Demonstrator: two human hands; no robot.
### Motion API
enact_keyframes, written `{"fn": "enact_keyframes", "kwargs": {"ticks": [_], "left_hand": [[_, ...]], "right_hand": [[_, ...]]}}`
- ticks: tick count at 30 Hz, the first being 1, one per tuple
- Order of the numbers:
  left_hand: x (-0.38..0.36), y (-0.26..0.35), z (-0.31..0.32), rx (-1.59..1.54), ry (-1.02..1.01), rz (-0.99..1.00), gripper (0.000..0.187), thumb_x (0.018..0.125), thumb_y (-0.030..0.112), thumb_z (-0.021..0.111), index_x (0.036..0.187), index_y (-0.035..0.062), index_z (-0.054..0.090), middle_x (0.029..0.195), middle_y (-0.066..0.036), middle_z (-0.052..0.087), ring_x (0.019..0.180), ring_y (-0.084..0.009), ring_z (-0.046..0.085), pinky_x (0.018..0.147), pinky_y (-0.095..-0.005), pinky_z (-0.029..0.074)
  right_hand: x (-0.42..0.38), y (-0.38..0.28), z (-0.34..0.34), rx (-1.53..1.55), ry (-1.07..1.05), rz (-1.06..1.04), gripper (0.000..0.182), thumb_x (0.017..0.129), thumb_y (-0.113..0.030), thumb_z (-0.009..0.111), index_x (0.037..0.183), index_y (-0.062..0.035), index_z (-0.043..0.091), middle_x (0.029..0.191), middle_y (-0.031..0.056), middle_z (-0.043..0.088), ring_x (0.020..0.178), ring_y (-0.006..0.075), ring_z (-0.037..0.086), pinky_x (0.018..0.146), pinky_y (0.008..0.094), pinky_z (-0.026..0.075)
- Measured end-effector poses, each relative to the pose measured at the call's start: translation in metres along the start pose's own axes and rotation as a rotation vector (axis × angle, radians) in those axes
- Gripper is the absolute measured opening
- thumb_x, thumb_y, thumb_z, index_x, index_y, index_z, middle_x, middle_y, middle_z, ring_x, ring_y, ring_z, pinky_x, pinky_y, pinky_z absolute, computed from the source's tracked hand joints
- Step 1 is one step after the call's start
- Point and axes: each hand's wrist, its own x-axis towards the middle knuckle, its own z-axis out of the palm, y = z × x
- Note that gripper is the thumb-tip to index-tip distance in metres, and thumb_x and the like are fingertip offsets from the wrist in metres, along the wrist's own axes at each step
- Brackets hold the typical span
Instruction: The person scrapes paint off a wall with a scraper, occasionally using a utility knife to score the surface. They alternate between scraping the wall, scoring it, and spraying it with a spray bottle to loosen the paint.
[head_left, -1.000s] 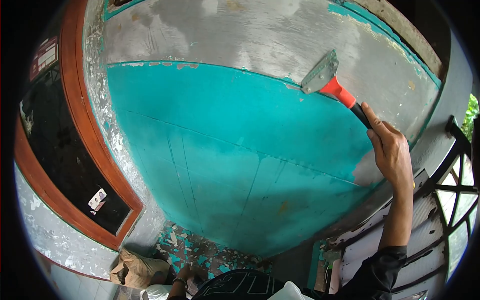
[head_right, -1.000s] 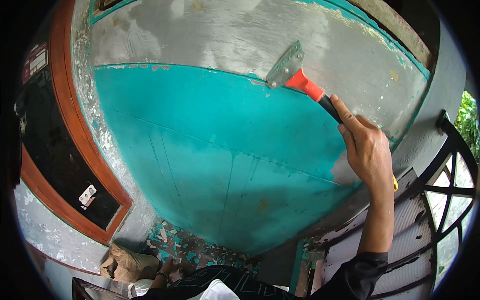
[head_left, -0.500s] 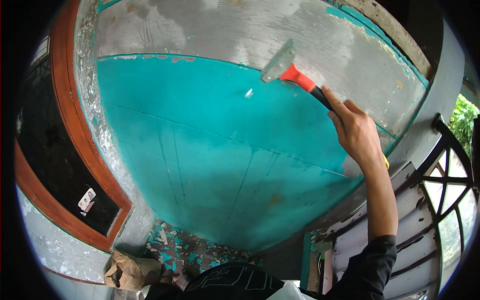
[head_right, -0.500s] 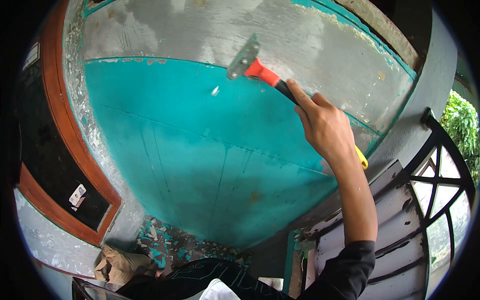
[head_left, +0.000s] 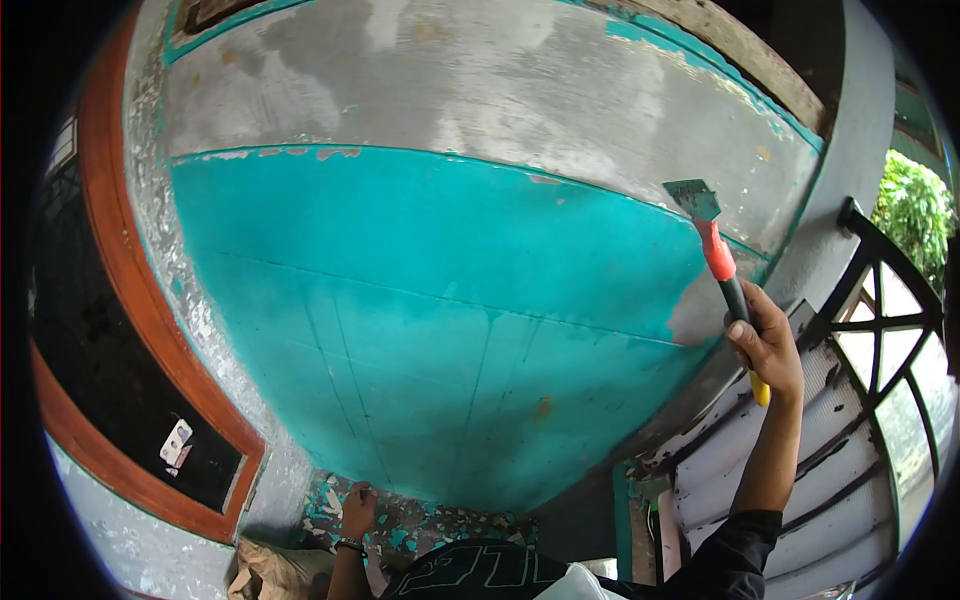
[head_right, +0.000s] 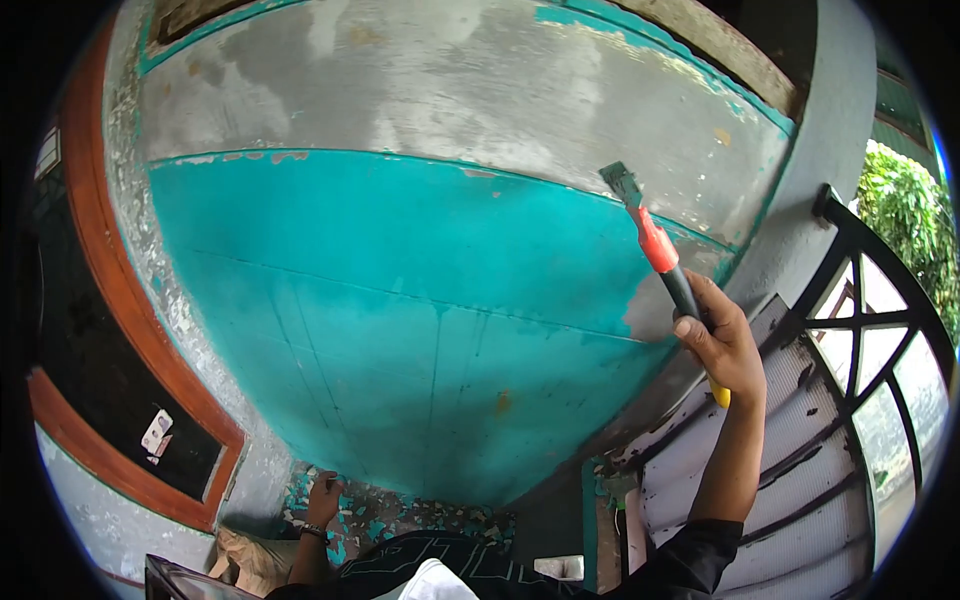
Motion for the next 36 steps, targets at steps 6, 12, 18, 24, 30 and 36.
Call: {"fn": "enact_keyframes", "kwargs": {"ticks": [6,12,18,24,30,36], "left_hand": [[0.011,0.035,0.012,0.065,-0.117,0.013,0.042,0.087,0.025,0.065,0.119,-0.0016,0.057,0.095,-0.016,0.068,0.091,-0.0300,0.065,0.080,-0.0393,0.050],[0.001,-0.016,0.017,0.287,-0.215,-0.049,0.051,0.084,0.032,0.067,0.120,-0.0020,0.056,0.105,-0.021,0.067,0.103,-0.0355,0.064,0.087,-0.0441,0.050],[-0.052,-0.121,-0.004,0.516,-0.310,-0.233,0.052,0.085,0.033,0.068,0.124,0.0006,0.056,0.115,-0.022,0.064,0.108,-0.0341,0.062,0.090,-0.0439,0.050],[-0.090,-0.104,-0.021,0.589,-0.157,-0.498,0.049,0.083,0.028,0.072,0.120,0.0008,0.056,0.105,-0.019,0.066,0.102,-0.0351,0.062,0.087,-0.0442,0.050],[-0.071,-0.204,-0.037,0.639,-0.244,-0.452,0.037,0.083,0.028,0.072,0.104,0.0020,0.058,0.096,-0.015,0.065,0.095,-0.0341,0.063,0.081,-0.0449,0.050],[-0.071,-0.182,-0.015,0.654,-0.330,-0.622,0.040,0.086,0.034,0.068,0.106,0.0022,0.057,0.103,-0.016,0.065,0.101,-0.0332,0.062,0.084,-0.0444,0.050]], "right_hand": [[0.003,0.008,-0.019,-0.288,0.191,0.049,0.050,0.097,-0.027,0.055,0.140,-0.0039,0.046,0.081,0.0031,0.055,0.066,0.0093,0.049,0.062,0.0242,0.042],[0.010,0.012,-0.045,-0.465,0.245,0.022,0.045,0.097,-0.027,0.054,0.137,-0.0050,0.052,0.071,0.0062,0.050,0.066,0.0139,0.048,0.066,0.0294,0.044],[0.018,0.015,-0.058,-0.461,0.220,0.000,0.043,0.097,-0.025,0.055,0.134,-0.0029,0.054,0.076,0.0084,0.056,0.069,0.0141,0.051,0.069,0.0298,0.046],[0.024,0.027,-0.060,-0.502,0.236,-0.087,0.041,0.096,-0.020,0.056,0.132,-0.0005,0.055,0.098,0.0171,0.067,0.085,0.0177,0.062,0.082,0.0313,0.048],[0.045,0.028,-0.054,-0.521,0.224,-0.198,0.040,0.095,-0.020,0.057,0.130,-0.0020,0.057,0.098,0.0175,0.068,0.082,0.0220,0.064,0.080,0.0316,0.048],[0.046,0.039,-0.048,-0.541,0.258,-0.272,0.040,0.094,-0.019,0.058,0.131,-0.0037,0.058,0.103,0.0187,0.068,0.084,0.0236,0.066,0.080,0.0331,0.050]]}}
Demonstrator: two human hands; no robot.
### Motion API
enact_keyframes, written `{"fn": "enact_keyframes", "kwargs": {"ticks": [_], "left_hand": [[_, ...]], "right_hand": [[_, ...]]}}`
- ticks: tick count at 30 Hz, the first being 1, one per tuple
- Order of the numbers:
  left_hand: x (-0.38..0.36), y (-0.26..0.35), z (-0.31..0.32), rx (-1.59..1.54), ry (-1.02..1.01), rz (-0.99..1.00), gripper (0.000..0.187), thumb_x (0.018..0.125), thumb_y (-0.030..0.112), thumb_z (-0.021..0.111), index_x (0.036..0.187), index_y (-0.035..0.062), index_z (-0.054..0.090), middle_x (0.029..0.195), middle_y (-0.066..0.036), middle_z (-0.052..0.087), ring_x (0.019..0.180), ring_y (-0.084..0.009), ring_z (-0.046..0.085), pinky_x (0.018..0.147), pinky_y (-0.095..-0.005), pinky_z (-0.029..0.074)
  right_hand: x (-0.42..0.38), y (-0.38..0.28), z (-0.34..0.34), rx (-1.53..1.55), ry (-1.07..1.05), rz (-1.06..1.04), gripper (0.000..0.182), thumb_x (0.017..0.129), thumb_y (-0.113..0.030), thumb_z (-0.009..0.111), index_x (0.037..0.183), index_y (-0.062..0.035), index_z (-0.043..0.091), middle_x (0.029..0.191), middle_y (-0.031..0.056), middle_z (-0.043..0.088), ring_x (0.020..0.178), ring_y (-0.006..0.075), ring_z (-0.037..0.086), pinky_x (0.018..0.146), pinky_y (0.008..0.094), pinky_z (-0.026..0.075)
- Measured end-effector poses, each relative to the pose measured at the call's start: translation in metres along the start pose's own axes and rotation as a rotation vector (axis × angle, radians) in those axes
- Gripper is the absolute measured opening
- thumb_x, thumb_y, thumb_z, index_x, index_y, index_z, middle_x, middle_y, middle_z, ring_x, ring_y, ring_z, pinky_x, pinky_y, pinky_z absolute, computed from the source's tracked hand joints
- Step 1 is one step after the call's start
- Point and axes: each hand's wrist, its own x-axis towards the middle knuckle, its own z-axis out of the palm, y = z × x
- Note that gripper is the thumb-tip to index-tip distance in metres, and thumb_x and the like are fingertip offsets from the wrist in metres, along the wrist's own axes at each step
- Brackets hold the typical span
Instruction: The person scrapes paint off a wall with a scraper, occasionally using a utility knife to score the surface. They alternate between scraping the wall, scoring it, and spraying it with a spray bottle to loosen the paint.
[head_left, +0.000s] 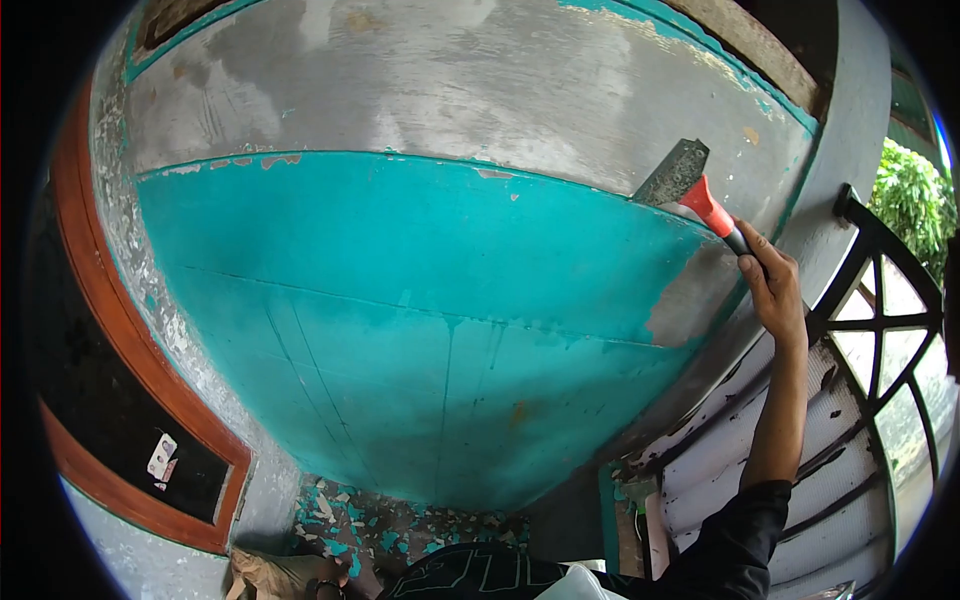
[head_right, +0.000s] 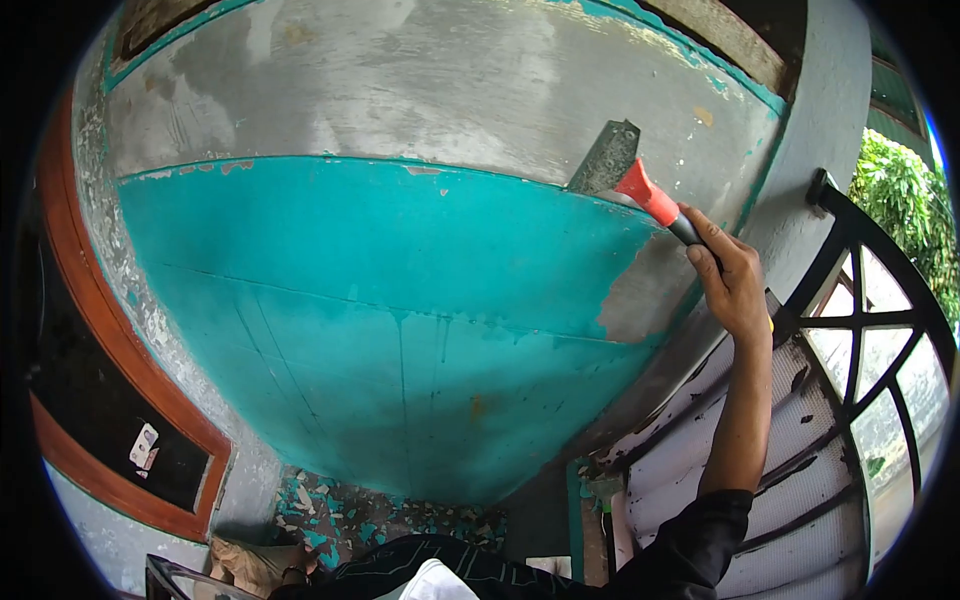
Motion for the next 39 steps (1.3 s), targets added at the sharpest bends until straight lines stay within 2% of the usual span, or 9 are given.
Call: {"fn": "enact_keyframes", "kwargs": {"ticks": [1,5,7,14,16,22,24,29,39], "left_hand": [[0.002,-0.001,0.003,0.015,-0.051,0.006,0.050,0.085,0.039,0.069,0.115,0.0019,0.056,0.112,-0.018,0.065,0.104,-0.0349,0.063,0.088,-0.0452,0.051],[-0.006,-0.002,0.014,-0.060,-0.032,-0.004,0.050,0.084,0.040,0.069,0.115,0.0022,0.057,0.114,-0.019,0.064,0.108,-0.0360,0.061,0.090,-0.0441,0.050],[-0.009,0.000,0.010,0.027,-0.008,0.135,0.050,0.084,0.040,0.070,0.114,0.0024,0.057,0.115,-0.019,0.064,0.110,-0.0351,0.060,0.091,-0.0434,0.050],[0.004,0.014,0.005,-0.029,-0.017,0.031,0.049,0.083,0.039,0.070,0.112,0.0015,0.059,0.115,-0.021,0.064,0.110,-0.0349,0.060,0.090,-0.0433,0.049],[-0.037,0.051,-0.032,-0.057,0.055,0.069,0.050,0.082,0.041,0.070,0.112,0.0016,0.059,0.114,-0.021,0.064,0.109,-0.0356,0.060,0.090,-0.0440,0.049],[-0.026,0.077,-0.028,-0.057,0.059,0.114,0.049,0.084,0.039,0.067,0.115,0.0029,0.059,0.116,-0.020,0.064,0.111,-0.0357,0.060,0.092,-0.0457,0.049],[-0.026,0.086,-0.035,-0.022,0.018,0.102,0.049,0.085,0.039,0.066,0.118,0.0036,0.058,0.117,-0.019,0.064,0.112,-0.0355,0.060,0.092,-0.0461,0.049],[-0.039,0.106,-0.039,-0.139,0.056,0.132,0.053,0.086,0.037,0.065,0.126,0.0021,0.055,0.124,-0.021,0.060,0.114,-0.0365,0.059,0.094,-0.0467,0.048],[-0.068,0.053,-0.017,-0.143,0.079,-0.014,0.048,0.086,0.038,0.066,0.119,0.0036,0.057,0.116,-0.021,0.064,0.111,-0.0359,0.060,0.092,-0.0448,0.049]], "right_hand": [[0.000,0.001,0.002,0.005,-0.005,-0.005,0.040,0.094,-0.019,0.058,0.131,-0.0037,0.058,0.103,0.0187,0.068,0.084,0.0236,0.066,0.080,0.0331,0.050],[0.001,0.011,0.004,0.014,0.014,-0.035,0.041,0.093,-0.019,0.059,0.132,-0.0035,0.057,0.102,0.0179,0.068,0.083,0.0230,0.066,0.080,0.0336,0.049],[0.003,0.014,0.005,0.019,0.017,-0.049,0.041,0.093,-0.019,0.059,0.132,-0.0034,0.057,0.102,0.0178,0.069,0.083,0.0228,0.065,0.080,0.0336,0.049],[0.004,0.018,0.008,0.044,-0.015,0.004,0.042,0.093,-0.020,0.060,0.132,-0.0031,0.057,0.108,0.0187,0.068,0.092,0.0236,0.067,0.084,0.0329,0.049],[0.003,0.018,0.011,0.052,0.013,-0.025,0.042,0.093,-0.020,0.060,0.132,-0.0031,0.057,0.108,0.0186,0.069,0.092,0.0240,0.067,0.084,0.0329,0.049],[0.005,0.015,0.019,0.047,0.030,-0.018,0.041,0.092,-0.019,0.061,0.131,-0.0061,0.058,0.111,0.0196,0.068,0.099,0.0289,0.068,0.087,0.0345,0.050],[0.015,0.000,0.033,0.045,0.087,-0.145,0.040,0.091,-0.018,0.062,0.130,-0.0081,0.059,0.110,0.0204,0.067,0.100,0.0321,0.068,0.087,0.0355,0.050],[0.028,-0.036,0.057,-0.013,0.176,-0.138,0.041,0.088,-0.013,0.064,0.129,-0.0129,0.060,0.090,0.0153,0.067,0.075,0.0281,0.067,0.070,0.0355,0.051],[0.058,-0.080,0.099,0.030,0.177,-0.105,0.038,0.090,-0.022,0.064,0.128,-0.0202,0.062,0.085,0.0128,0.067,0.070,0.0308,0.065,0.066,0.0389,0.052]]}}
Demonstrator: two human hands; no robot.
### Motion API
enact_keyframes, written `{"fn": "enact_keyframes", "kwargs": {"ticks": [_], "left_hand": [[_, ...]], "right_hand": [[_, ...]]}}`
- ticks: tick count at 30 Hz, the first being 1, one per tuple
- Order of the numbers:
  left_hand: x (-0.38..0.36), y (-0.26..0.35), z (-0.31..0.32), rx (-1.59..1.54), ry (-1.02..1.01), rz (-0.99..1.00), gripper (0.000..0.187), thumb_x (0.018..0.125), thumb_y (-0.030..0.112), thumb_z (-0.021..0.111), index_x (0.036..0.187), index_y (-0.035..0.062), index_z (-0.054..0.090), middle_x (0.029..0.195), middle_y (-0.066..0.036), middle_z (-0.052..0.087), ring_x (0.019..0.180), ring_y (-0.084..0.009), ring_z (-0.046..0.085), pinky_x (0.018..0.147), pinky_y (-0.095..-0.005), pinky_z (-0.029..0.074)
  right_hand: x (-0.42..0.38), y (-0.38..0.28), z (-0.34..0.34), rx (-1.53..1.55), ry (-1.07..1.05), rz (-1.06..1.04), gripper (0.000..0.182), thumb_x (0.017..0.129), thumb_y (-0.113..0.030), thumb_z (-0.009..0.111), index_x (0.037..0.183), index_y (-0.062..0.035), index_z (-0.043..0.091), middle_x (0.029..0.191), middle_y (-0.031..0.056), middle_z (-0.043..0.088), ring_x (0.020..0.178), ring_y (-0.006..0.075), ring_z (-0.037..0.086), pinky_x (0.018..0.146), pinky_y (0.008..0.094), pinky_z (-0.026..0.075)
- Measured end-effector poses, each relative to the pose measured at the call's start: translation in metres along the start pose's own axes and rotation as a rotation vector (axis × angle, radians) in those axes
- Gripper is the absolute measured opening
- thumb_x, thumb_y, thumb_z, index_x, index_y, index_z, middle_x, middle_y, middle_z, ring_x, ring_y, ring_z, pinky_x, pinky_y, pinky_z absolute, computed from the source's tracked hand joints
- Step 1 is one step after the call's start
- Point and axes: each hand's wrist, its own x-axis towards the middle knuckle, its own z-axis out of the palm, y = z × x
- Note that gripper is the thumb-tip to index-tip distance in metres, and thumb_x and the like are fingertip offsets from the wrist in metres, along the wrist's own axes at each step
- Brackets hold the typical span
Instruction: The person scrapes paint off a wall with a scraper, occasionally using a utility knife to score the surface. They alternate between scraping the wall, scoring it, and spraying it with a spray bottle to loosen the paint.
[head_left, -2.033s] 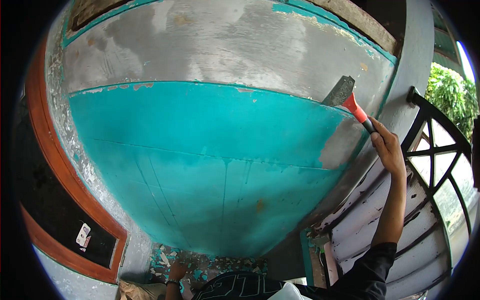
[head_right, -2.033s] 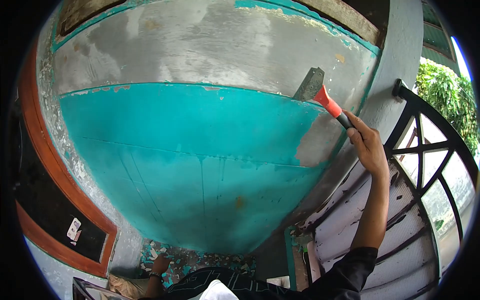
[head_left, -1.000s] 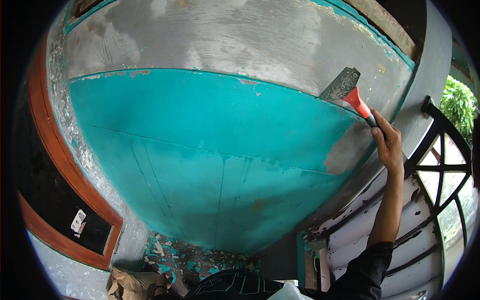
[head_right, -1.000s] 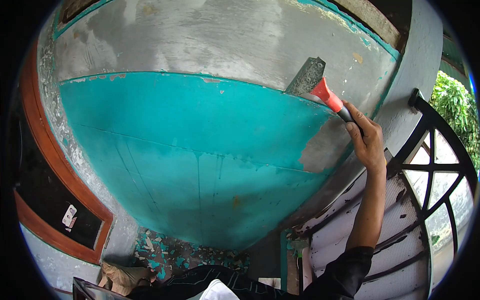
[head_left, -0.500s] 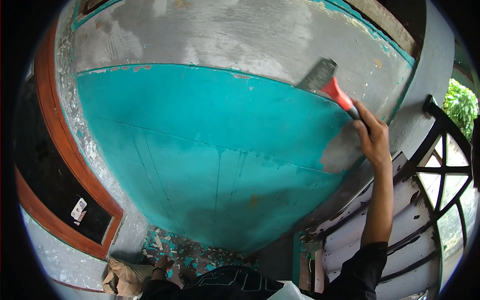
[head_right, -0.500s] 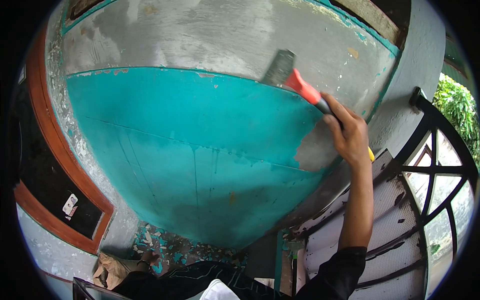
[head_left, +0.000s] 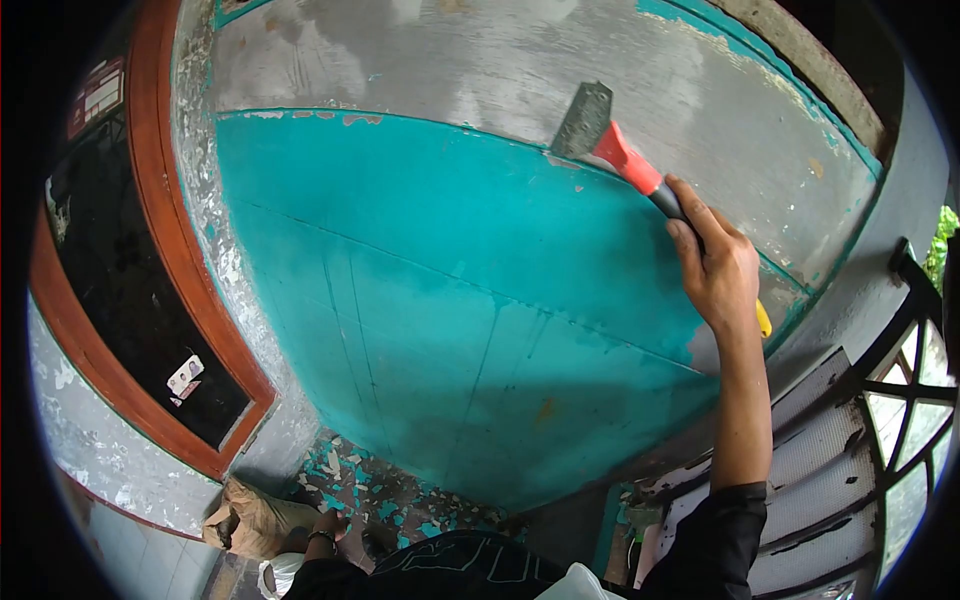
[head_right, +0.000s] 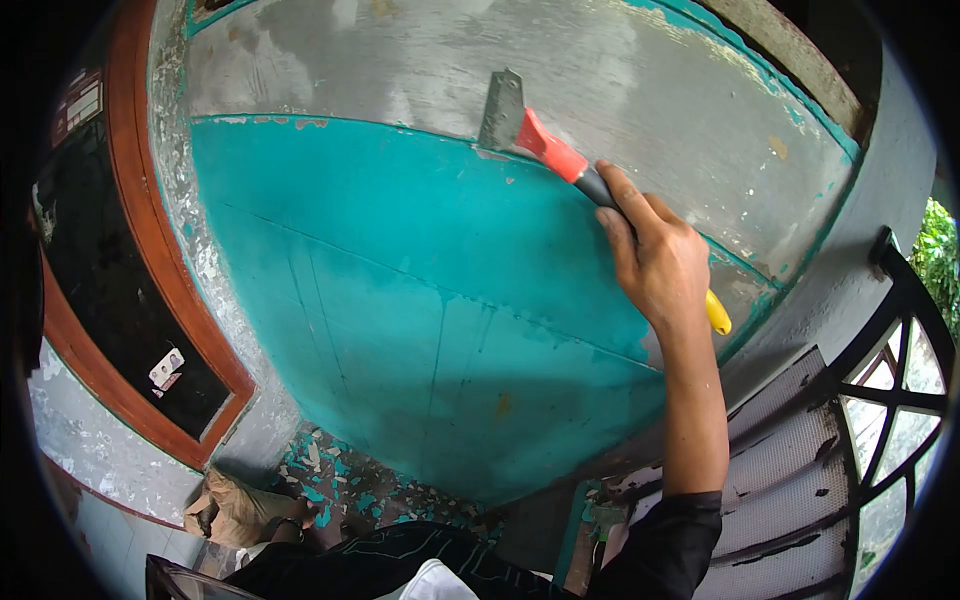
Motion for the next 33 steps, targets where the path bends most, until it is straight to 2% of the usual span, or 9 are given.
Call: {"fn": "enact_keyframes", "kwargs": {"ticks": [9,10,13,16,20,26,28,31,33], "left_hand": [[0.002,-0.047,0.025,-0.106,0.013,-0.017,0.048,0.085,0.035,0.067,0.118,0.0012,0.060,0.118,-0.021,0.064,0.114,-0.0358,0.059,0.095,-0.0436,0.047],[0.002,-0.055,0.033,-0.148,0.096,-0.008,0.037,0.083,0.034,0.067,0.102,0.0019,0.065,0.104,-0.023,0.067,0.102,-0.0383,0.063,0.086,-0.0442,0.049],[-0.003,-0.070,0.045,-0.230,0.106,-0.048,0.036,0.083,0.033,0.068,0.100,0.0018,0.064,0.101,-0.022,0.067,0.101,-0.0387,0.063,0.085,-0.0436,0.050],[-0.019,-0.082,0.043,-0.295,0.046,-0.151,0.047,0.083,0.037,0.069,0.113,0.0025,0.062,0.115,-0.023,0.064,0.113,-0.0371,0.059,0.094,-0.0433,0.047],[-0.031,-0.115,0.044,-0.340,0.046,-0.244,0.048,0.082,0.039,0.070,0.112,0.0028,0.062,0.115,-0.022,0.064,0.112,-0.0375,0.060,0.094,-0.0436,0.048],[-0.019,-0.175,0.038,-0.309,0.012,-0.331,0.049,0.080,0.039,0.072,0.112,0.0032,0.060,0.112,-0.023,0.065,0.110,-0.0370,0.061,0.092,-0.0445,0.049],[-0.014,-0.189,0.037,-0.298,0.162,-0.272,0.046,0.076,0.040,0.076,0.098,0.0014,0.063,0.093,-0.021,0.069,0.093,-0.0367,0.066,0.081,-0.0438,0.051],[-0.006,-0.200,0.014,-0.327,0.028,-0.268,0.049,0.078,0.037,0.074,0.110,0.0027,0.059,0.103,-0.023,0.067,0.102,-0.0380,0.064,0.086,-0.0445,0.051],[0.004,-0.199,0.007,-0.376,0.068,-0.243,0.047,0.078,0.037,0.073,0.107,0.0030,0.059,0.096,-0.022,0.068,0.096,-0.0392,0.066,0.084,-0.0446,0.051]], "right_hand": [[0.043,-0.068,0.047,0.004,-0.029,-0.015,0.036,0.092,-0.029,0.062,0.127,-0.0215,0.062,0.079,0.0088,0.066,0.067,0.0296,0.065,0.061,0.0404,0.051],[0.048,-0.078,0.054,0.021,-0.035,-0.034,0.036,0.092,-0.029,0.062,0.127,-0.0215,0.062,0.079,0.0088,0.066,0.067,0.0296,0.065,0.061,0.0404,0.051],[0.063,-0.104,0.078,-0.004,-0.018,-0.054,0.035,0.093,-0.029,0.061,0.127,-0.0216,0.061,0.077,0.0079,0.065,0.066,0.0286,0.065,0.060,0.0407,0.051],[0.078,-0.126,0.099,-0.023,0.006,-0.092,0.036,0.093,-0.030,0.060,0.128,-0.0219,0.061,0.077,0.0076,0.065,0.066,0.0282,0.065,0.060,0.0407,0.051],[0.093,-0.154,0.120,-0.063,-0.008,-0.069,0.035,0.095,-0.031,0.058,0.129,-0.0223,0.060,0.079,0.0073,0.065,0.067,0.0279,0.065,0.060,0.0410,0.052],[0.112,-0.190,0.146,-0.094,-0.001,-0.051,0.035,0.095,-0.032,0.057,0.128,-0.0229,0.061,0.081,0.0083,0.066,0.067,0.0287,0.065,0.061,0.0417,0.052],[0.115,-0.188,0.147,-0.107,0.016,-0.068,0.035,0.095,-0.032,0.057,0.128,-0.0228,0.061,0.081,0.0086,0.066,0.066,0.0290,0.065,0.061,0.0418,0.052],[0.109,-0.182,0.144,-0.023,-0.031,-0.051,0.035,0.095,-0.032,0.057,0.128,-0.0230,0.061,0.081,0.0088,0.065,0.065,0.0299,0.064,0.061,0.0419,0.052],[0.107,-0.175,0.150,0.008,0.027,-0.098,0.035,0.094,-0.031,0.058,0.128,-0.0237,0.061,0.080,0.0081,0.065,0.064,0.0300,0.063,0.060,0.0418,0.051]]}}
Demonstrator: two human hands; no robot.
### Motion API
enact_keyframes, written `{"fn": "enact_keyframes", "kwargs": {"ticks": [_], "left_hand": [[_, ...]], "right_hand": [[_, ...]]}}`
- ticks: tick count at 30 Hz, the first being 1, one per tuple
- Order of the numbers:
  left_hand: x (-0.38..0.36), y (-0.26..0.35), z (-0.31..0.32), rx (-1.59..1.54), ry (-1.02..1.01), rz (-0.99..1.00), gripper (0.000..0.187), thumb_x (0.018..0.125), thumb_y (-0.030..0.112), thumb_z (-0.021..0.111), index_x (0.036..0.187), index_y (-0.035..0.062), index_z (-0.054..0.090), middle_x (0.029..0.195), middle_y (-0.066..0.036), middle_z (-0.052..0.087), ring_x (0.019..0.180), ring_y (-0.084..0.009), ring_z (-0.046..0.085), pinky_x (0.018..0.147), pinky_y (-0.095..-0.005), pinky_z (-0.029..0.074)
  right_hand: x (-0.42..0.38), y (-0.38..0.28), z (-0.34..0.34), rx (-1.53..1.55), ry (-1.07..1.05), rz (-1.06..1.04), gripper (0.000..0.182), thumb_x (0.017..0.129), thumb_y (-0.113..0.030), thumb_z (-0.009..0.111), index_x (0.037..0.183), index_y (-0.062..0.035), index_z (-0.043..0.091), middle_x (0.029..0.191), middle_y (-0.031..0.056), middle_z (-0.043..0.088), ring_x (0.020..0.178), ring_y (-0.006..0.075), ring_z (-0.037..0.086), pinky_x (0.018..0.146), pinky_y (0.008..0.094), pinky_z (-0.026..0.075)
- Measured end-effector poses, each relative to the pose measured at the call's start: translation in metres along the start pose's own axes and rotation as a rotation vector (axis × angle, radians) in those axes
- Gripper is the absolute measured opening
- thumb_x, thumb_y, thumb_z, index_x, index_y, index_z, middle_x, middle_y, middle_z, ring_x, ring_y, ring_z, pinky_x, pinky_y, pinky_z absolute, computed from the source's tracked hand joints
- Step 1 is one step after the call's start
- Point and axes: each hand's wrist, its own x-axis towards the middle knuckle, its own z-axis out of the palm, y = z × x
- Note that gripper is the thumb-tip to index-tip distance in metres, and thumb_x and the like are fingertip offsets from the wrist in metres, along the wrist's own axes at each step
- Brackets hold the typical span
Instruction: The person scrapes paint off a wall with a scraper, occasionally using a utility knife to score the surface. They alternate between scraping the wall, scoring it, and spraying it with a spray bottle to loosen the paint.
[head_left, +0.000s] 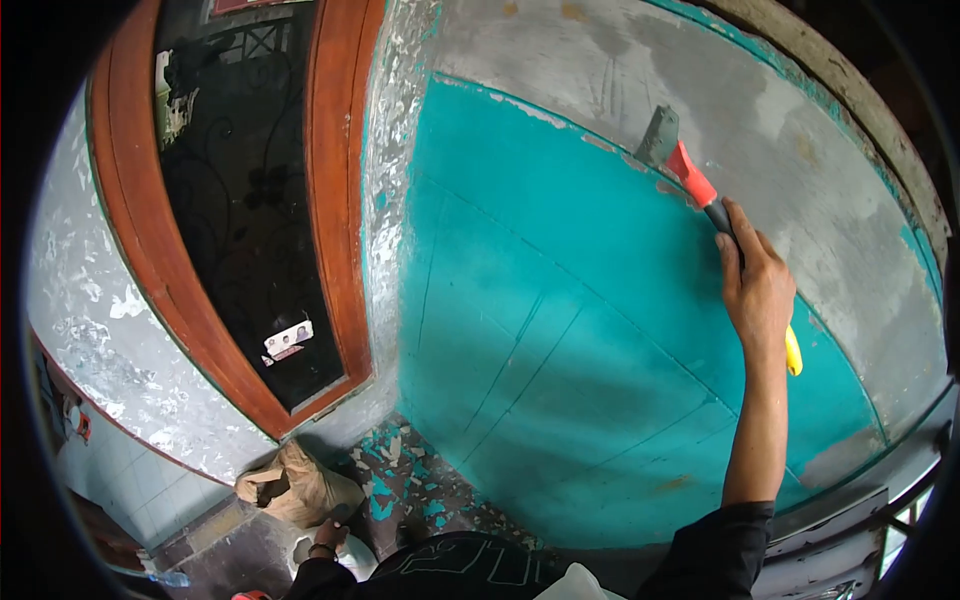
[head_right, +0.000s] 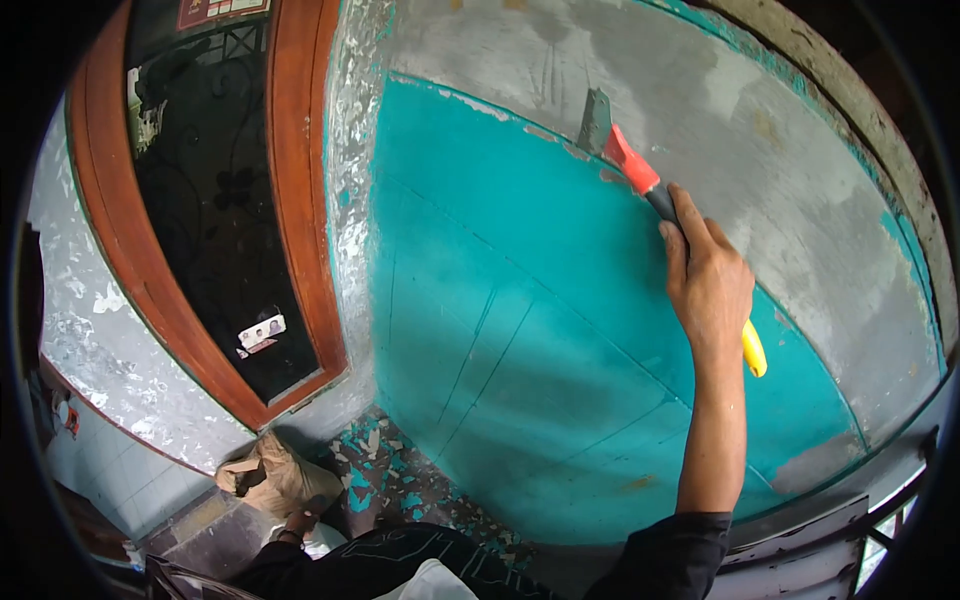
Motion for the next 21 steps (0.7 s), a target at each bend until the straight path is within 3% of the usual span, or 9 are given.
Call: {"fn": "enact_keyframes", "kwargs": {"ticks": [2,3,10,13,15,19,21], "left_hand": [[0.012,-0.012,0.002,-0.031,0.074,-0.086,0.047,0.079,0.038,0.072,0.108,0.0032,0.058,0.096,-0.021,0.069,0.096,-0.0381,0.066,0.085,-0.0438,0.051],[0.014,-0.016,-0.003,0.003,-0.051,-0.122,0.050,0.080,0.038,0.070,0.114,0.0033,0.059,0.103,-0.023,0.067,0.103,-0.0368,0.064,0.087,-0.0436,0.051],[0.018,-0.027,-0.009,0.117,-0.075,-0.070,0.054,0.080,0.035,0.070,0.121,0.0035,0.057,0.110,-0.024,0.066,0.107,-0.0369,0.062,0.091,-0.0443,0.049],[0.023,-0.018,-0.010,0.104,-0.102,-0.067,0.053,0.080,0.035,0.069,0.120,0.0030,0.057,0.109,-0.024,0.066,0.107,-0.0374,0.062,0.091,-0.0439,0.049],[0.022,-0.015,-0.008,0.053,0.044,0.036,0.050,0.080,0.035,0.069,0.116,0.0018,0.058,0.107,-0.023,0.066,0.106,-0.0377,0.062,0.089,-0.0435,0.049],[0.012,-0.020,0.000,-0.204,0.003,-0.126,0.042,0.082,0.034,0.068,0.106,0.0009,0.058,0.099,-0.023,0.067,0.101,-0.0378,0.064,0.084,-0.0446,0.050],[0.008,-0.025,-0.002,-0.056,-0.077,-0.072,0.043,0.080,0.034,0.071,0.106,0.0014,0.058,0.098,-0.022,0.067,0.098,-0.0380,0.065,0.082,-0.0443,0.051]], "right_hand": [[0.004,-0.010,0.009,-0.031,0.011,-0.006,0.035,0.094,-0.030,0.058,0.128,-0.0238,0.061,0.080,0.0079,0.064,0.064,0.0299,0.063,0.059,0.0416,0.051],[0.007,-0.017,0.013,-0.046,0.023,-0.004,0.035,0.094,-0.030,0.059,0.128,-0.0240,0.061,0.079,0.0077,0.064,0.063,0.0298,0.063,0.059,0.0414,0.051],[0.041,-0.060,0.042,-0.112,-0.025,-0.027,0.036,0.096,-0.032,0.055,0.131,-0.0242,0.058,0.079,0.0076,0.064,0.065,0.0311,0.064,0.059,0.0432,0.052],[0.061,-0.087,0.061,-0.115,-0.076,-0.034,0.037,0.097,-0.034,0.051,0.132,-0.0242,0.055,0.085,0.0090,0.065,0.071,0.0330,0.066,0.063,0.0466,0.053],[0.070,-0.102,0.064,-0.139,-0.082,-0.025,0.037,0.097,-0.034,0.051,0.132,-0.0242,0.056,0.086,0.0087,0.066,0.073,0.0328,0.066,0.063,0.0462,0.053],[0.075,-0.108,0.065,-0.124,-0.093,0.024,0.036,0.096,-0.035,0.053,0.130,-0.0244,0.059,0.087,0.0074,0.067,0.075,0.0306,0.067,0.065,0.0443,0.054],[0.077,-0.101,0.072,-0.089,-0.098,-0.009,0.036,0.097,-0.035,0.053,0.131,-0.0245,0.058,0.086,0.0077,0.067,0.073,0.0293,0.067,0.065,0.0435,0.054]]}}
